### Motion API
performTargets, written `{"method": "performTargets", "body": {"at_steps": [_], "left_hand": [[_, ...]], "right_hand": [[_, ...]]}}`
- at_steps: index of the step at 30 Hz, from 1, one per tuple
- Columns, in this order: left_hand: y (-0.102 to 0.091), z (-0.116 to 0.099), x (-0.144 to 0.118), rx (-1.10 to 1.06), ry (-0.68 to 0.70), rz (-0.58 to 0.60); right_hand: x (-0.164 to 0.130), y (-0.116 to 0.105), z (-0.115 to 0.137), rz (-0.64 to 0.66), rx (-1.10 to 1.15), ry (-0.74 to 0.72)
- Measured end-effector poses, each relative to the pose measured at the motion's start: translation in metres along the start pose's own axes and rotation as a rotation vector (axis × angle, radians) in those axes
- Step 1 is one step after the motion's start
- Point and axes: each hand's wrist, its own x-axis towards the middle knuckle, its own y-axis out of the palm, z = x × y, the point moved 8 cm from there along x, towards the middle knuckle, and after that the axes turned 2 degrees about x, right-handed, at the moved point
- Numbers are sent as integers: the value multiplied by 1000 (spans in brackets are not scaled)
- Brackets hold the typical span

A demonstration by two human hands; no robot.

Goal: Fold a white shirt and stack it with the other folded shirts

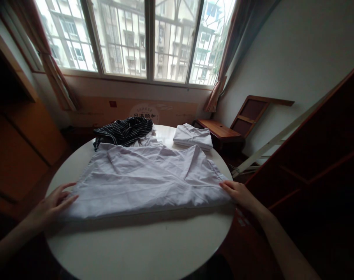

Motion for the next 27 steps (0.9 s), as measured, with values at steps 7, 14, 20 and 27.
{"method": "performTargets", "body": {"at_steps": [7, 14, 20, 27], "left_hand": [[8, 7, -1, 8, -6, -199], [4, 0, -2, 124, 22, -219], [4, -2, -3, 148, -2, -246], [5, -2, -3, 139, -7, -243]], "right_hand": [[-3, 7, -1, -38, -56, -34], [-7, -16, -32, -340, -99, 56], [-28, -44, -67, -553, 72, 150], [-31, -7, -45, -354, -1, 85]]}}
